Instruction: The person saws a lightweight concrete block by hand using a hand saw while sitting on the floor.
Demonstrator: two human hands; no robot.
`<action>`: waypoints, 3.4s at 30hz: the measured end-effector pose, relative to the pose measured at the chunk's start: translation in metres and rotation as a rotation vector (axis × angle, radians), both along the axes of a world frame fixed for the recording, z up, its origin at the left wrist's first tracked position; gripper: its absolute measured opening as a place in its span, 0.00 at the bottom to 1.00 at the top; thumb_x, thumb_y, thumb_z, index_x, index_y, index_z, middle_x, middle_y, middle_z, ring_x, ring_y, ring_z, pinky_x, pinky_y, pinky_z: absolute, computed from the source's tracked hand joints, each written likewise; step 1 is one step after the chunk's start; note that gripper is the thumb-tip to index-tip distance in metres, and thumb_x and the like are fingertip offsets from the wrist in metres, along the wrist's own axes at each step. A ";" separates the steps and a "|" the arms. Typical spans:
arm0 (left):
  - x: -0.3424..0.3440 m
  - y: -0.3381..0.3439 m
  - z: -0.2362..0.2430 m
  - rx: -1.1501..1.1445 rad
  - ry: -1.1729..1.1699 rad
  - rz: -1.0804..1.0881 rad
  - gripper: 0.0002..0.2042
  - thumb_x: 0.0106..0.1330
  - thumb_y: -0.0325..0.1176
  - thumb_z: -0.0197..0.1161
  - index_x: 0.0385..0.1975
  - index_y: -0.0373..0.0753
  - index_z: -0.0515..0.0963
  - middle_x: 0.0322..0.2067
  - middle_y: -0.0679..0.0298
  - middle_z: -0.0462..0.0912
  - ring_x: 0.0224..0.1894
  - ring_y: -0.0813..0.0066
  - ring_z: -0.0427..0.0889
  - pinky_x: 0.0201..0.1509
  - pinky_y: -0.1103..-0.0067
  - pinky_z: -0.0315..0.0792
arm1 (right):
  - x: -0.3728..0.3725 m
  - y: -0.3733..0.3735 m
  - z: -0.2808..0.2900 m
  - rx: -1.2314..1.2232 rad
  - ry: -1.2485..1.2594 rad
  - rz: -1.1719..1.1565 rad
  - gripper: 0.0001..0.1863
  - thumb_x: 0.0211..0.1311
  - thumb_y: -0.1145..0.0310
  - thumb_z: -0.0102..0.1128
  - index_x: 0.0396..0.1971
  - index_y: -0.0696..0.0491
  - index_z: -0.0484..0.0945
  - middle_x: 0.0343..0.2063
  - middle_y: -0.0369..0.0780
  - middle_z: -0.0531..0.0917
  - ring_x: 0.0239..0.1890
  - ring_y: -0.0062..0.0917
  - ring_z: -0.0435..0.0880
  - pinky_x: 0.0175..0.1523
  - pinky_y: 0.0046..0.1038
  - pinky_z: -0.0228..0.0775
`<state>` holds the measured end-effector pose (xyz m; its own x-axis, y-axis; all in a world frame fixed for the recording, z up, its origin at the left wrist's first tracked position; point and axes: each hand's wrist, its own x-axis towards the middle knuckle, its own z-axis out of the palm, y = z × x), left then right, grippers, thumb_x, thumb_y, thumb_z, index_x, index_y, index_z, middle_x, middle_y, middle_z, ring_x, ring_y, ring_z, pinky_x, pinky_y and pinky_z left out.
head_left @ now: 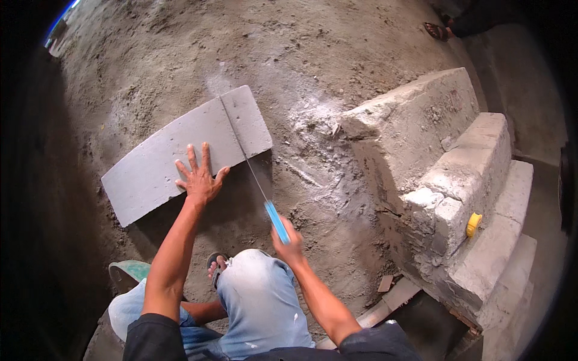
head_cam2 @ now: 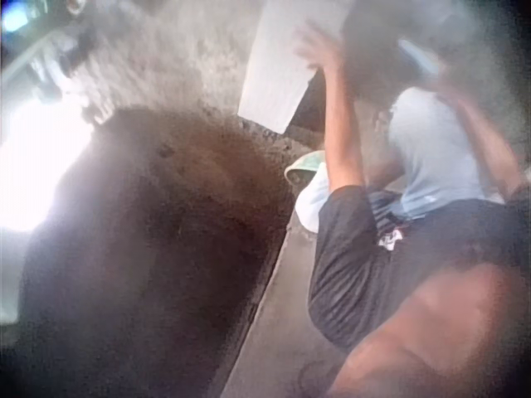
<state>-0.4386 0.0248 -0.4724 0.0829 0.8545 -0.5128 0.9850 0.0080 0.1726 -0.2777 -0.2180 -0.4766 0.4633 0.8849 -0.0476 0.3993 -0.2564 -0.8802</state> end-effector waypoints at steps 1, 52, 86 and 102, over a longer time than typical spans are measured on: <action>0.012 0.003 0.000 0.002 -0.027 -0.002 0.45 0.59 0.67 0.59 0.74 0.66 0.45 0.76 0.62 0.30 0.72 0.25 0.31 0.59 0.24 0.47 | 0.008 0.037 -0.005 -0.016 -0.054 -0.012 0.20 0.59 0.74 0.65 0.52 0.57 0.76 0.38 0.50 0.85 0.37 0.38 0.88 0.39 0.34 0.79; 0.132 0.114 0.015 0.165 0.074 -0.514 0.72 0.24 0.76 0.73 0.75 0.52 0.44 0.74 0.43 0.34 0.73 0.29 0.35 0.67 0.32 0.40 | 0.001 -0.268 0.140 -0.359 -0.269 -0.403 0.19 0.59 0.66 0.66 0.47 0.60 0.80 0.37 0.51 0.86 0.38 0.46 0.87 0.42 0.40 0.78; 0.117 0.184 0.082 -0.023 -0.264 -0.211 0.38 0.45 0.57 0.71 0.46 0.25 0.78 0.50 0.41 0.79 0.52 0.51 0.80 0.56 0.64 0.75 | -0.025 -0.344 0.076 -0.262 0.182 -0.619 0.16 0.65 0.66 0.61 0.48 0.59 0.79 0.40 0.45 0.84 0.41 0.33 0.84 0.45 0.35 0.74; 0.048 0.198 0.019 0.003 -0.186 -0.140 0.39 0.43 0.54 0.71 0.46 0.22 0.74 0.50 0.39 0.76 0.55 0.52 0.77 0.56 0.66 0.73 | -0.027 -0.287 0.098 -0.348 0.027 -0.653 0.20 0.60 0.59 0.65 0.44 0.59 0.81 0.33 0.45 0.83 0.35 0.36 0.84 0.44 0.35 0.75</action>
<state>-0.3902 0.2227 -0.4530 0.2937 0.8298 -0.4746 0.9275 -0.1273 0.3514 -0.3050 -0.5051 -0.3789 0.8851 0.3609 -0.2939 0.0495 -0.7007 -0.7117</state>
